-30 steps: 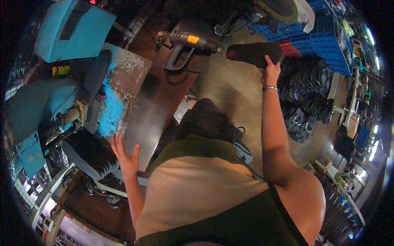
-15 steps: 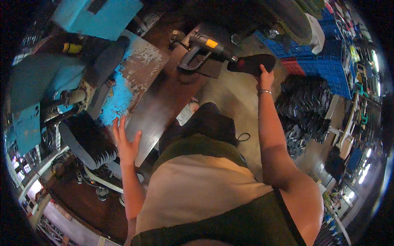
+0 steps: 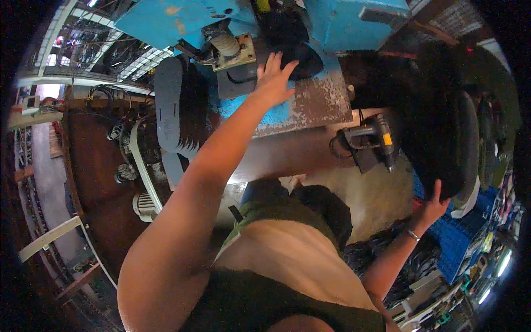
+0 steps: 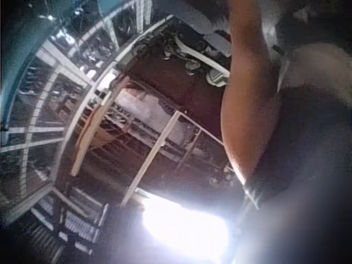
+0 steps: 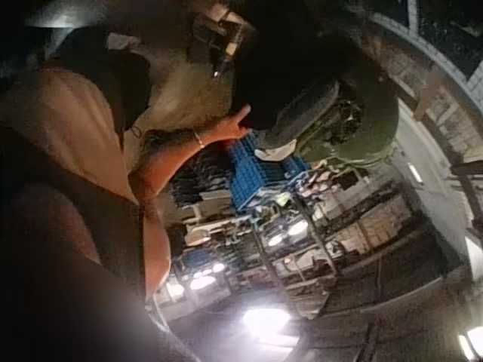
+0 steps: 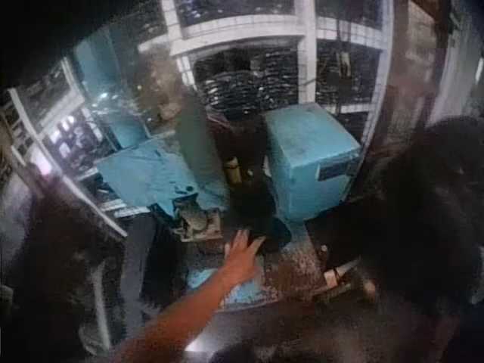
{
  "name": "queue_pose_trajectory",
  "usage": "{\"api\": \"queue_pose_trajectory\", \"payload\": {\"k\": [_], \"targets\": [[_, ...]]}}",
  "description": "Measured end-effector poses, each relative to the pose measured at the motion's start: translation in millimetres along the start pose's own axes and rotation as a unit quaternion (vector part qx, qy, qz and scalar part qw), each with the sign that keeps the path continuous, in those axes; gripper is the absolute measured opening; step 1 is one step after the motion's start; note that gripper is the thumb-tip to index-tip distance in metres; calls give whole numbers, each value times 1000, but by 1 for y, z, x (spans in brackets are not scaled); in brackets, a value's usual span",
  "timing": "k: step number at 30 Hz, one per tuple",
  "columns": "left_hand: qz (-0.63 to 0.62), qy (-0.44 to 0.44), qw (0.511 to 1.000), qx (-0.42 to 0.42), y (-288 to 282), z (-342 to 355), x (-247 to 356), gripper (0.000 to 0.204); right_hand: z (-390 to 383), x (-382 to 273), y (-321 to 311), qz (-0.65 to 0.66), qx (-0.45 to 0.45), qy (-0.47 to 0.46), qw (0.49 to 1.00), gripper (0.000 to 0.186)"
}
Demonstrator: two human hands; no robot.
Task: The person repeatedly presses black shoe insoles against a grinding machine to smooth their surfaces. After processing several insoles, the person stacks them and briefly inspects the finished pieces.
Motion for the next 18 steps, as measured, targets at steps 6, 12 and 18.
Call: {"api": "queue_pose_trajectory", "payload": {"k": [6, 12, 18], "targets": [[161, -48, 981, -97, -6, 67, -19, 96, -29, -120, 192, 3, -201, -138, 970, 42], [51, 77, 983, -158, 15, -29, 30, 92, -47, -138, 367, 234, -348, 3, 908, 37], [-86, 29, 982, -166, 48, -152, 5, 101, -59, -44, 498, 193, -449, 139, 861, 45]]}}
Point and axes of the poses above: each hand's wrist, its own z-axis towards the middle knuckle, its own y-axis out of the palm, x = y × z, the point moved 5 cm from there along z, towards the middle knuckle, and after that the axes turned 9 degrees about -x, right-handed, at the moved point
